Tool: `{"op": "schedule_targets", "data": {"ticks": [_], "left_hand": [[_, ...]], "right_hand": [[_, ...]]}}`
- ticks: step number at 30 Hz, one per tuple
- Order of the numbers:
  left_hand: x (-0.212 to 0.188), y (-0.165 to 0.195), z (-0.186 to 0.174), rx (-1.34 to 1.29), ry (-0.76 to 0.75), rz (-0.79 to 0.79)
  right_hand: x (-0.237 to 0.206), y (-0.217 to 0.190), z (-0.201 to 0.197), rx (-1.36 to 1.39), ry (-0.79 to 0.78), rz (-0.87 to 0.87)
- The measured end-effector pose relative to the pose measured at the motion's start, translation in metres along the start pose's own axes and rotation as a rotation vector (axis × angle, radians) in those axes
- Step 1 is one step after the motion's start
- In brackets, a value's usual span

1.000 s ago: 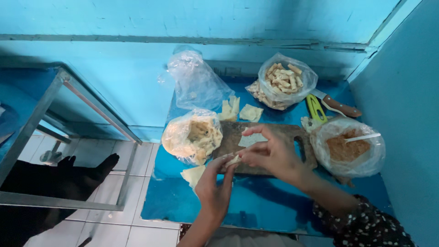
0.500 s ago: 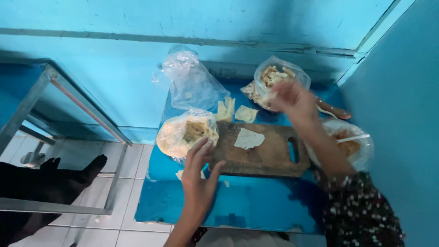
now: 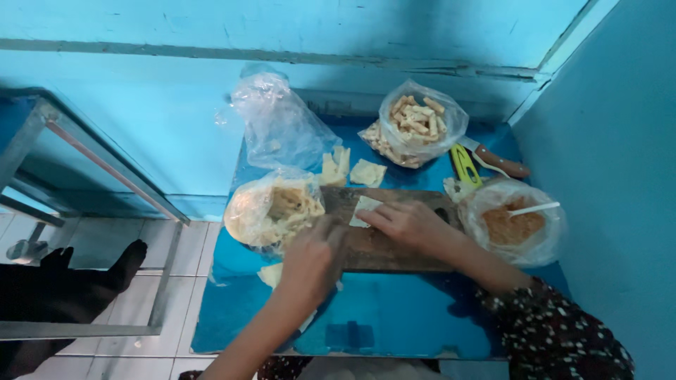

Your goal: The person sits at a low table and folds small flat dough pieces by hand on a wooden cutting board, pressing each folded piece and setting it aside, taking new dough pieces from a plastic bag one at a time. A bowl of brown filling with a spoon sits beside the board.

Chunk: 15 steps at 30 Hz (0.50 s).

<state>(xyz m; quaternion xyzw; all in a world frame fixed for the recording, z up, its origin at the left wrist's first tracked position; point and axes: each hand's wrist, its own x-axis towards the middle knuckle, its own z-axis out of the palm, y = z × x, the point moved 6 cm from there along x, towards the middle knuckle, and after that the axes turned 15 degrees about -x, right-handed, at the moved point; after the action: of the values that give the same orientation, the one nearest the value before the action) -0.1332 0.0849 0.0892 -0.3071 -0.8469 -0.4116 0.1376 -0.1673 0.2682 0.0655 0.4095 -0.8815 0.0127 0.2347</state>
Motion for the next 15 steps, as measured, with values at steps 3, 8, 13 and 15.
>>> {"op": "schedule_targets", "data": {"ticks": [3,8,13,15], "left_hand": [[0.002,-0.001,-0.023,-0.184,0.118,-0.004],[-0.014,-0.021,-0.056,-0.444,0.237,-0.185],[-0.034,-0.033,-0.07,-0.422,0.223,-0.251],[-0.041,-0.036,-0.073,-0.443,0.224,-0.242]], "right_hand": [[0.022,0.023,0.001,0.133,-0.045,0.17],[0.049,0.023,0.012,0.453,-0.183,0.348],[0.028,-0.025,-0.017,0.163,-0.225,-0.135],[0.007,-0.013,-0.031,0.205,-0.395,-0.126]]}}
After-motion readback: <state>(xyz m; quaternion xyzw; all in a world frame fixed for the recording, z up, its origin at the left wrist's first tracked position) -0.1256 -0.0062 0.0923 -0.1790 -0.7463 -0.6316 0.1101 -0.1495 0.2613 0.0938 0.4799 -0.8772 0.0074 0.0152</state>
